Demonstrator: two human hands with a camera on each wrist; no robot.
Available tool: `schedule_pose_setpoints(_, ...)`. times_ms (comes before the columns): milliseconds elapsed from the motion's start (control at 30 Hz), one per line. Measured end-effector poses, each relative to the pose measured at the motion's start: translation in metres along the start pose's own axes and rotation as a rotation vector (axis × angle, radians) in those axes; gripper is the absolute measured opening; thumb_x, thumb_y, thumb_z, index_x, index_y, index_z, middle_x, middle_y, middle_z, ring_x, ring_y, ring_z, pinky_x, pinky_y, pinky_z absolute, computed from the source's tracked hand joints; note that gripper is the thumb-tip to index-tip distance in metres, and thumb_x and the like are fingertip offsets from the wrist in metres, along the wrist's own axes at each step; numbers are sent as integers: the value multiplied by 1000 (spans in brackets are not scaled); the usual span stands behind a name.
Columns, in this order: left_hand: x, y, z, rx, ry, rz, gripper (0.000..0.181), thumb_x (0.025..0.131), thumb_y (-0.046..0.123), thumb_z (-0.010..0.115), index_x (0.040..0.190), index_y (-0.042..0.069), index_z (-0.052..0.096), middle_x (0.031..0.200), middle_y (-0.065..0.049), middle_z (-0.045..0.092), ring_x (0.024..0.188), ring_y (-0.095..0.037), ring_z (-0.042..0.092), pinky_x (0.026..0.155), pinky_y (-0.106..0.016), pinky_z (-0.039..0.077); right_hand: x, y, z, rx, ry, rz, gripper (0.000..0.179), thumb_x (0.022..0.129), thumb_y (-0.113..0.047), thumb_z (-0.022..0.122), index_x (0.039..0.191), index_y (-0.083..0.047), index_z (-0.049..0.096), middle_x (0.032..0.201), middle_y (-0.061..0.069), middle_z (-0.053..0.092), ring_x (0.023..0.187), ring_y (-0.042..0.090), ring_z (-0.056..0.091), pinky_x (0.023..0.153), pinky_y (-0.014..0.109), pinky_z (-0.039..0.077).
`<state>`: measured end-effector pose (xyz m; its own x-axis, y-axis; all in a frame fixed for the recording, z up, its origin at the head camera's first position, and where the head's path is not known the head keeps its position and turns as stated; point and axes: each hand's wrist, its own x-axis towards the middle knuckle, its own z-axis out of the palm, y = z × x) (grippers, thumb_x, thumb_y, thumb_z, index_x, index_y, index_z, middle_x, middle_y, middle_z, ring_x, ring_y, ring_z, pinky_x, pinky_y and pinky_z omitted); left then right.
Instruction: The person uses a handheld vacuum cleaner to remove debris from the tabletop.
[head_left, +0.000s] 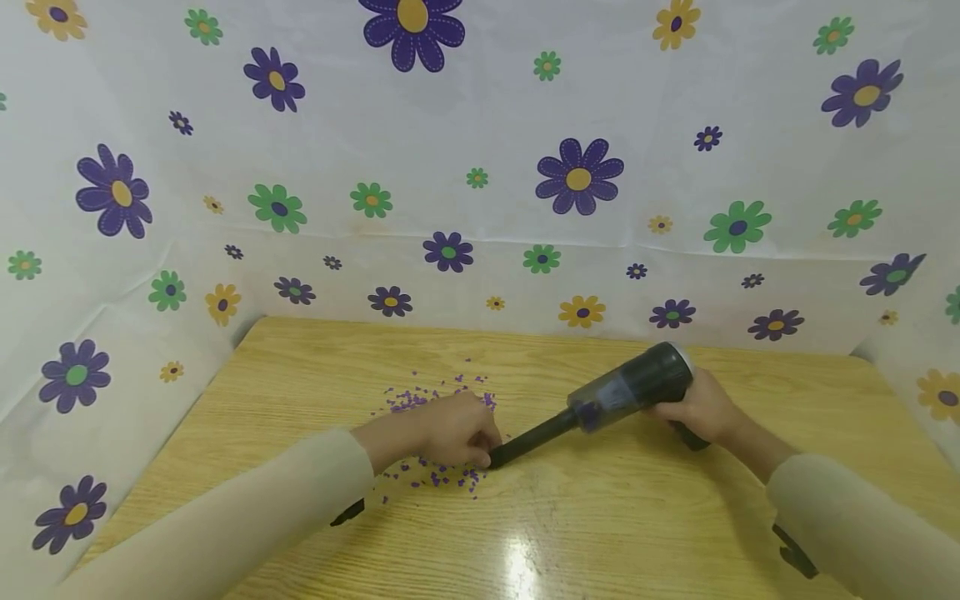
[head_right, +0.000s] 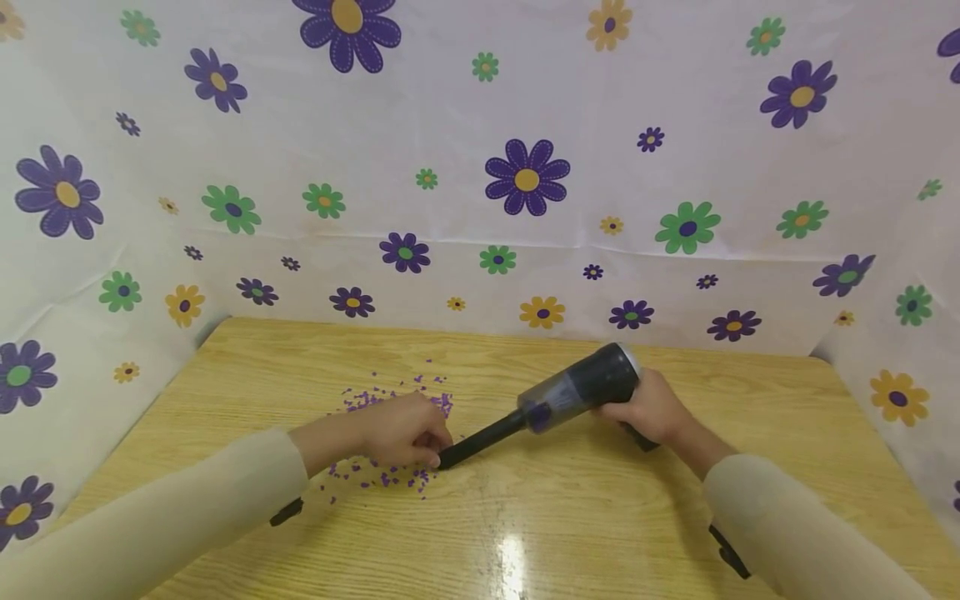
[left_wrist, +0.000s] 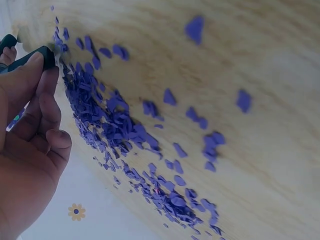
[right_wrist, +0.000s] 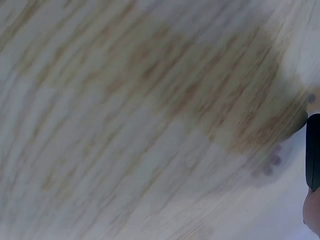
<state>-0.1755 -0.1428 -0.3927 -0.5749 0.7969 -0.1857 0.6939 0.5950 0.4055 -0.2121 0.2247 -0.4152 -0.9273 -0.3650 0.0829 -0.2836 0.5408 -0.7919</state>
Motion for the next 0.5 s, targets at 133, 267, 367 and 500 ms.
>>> schedule_pose_setpoints(133, -9, 2, 0, -6, -5, 8, 5, 88, 14, 74, 84, 12, 76, 63, 10, 62, 54, 1, 49, 54, -14, 46, 1, -1, 5, 35, -17, -25, 49, 74, -7, 76, 116, 7, 55, 58, 2, 59, 49, 12, 55, 54, 26, 50)
schedule_pose_setpoints(267, -18, 2, 1, -14, 1, 7, 7, 88, 15, 74, 82, 12, 75, 63, 11, 60, 54, 2, 48, 54, -14, 46, 2, -4, 11, 64, -37, -50, 45, 75, -7, 77, 112, 7, 56, 56, 2, 59, 47, 11, 55, 52, 26, 49)
schedule_pose_setpoints(367, -25, 0, 2, -14, 6, 8, 10, 88, 16, 74, 78, 13, 73, 63, 11, 60, 54, 2, 49, 54, -13, 46, 3, -9, 16, 67, -48, -69, 39, 75, -7, 77, 106, 6, 58, 55, 1, 58, 47, 11, 55, 52, 26, 49)
schedule_pose_setpoints(500, -32, 1, 4, -19, 10, 17, 13, 87, 15, 75, 74, 13, 71, 63, 12, 59, 54, 3, 48, 54, -13, 45, 3, -13, 20, 46, -57, -96, 33, 74, -6, 75, 101, 3, 59, 55, -2, 57, 49, 10, 55, 55, 24, 49)
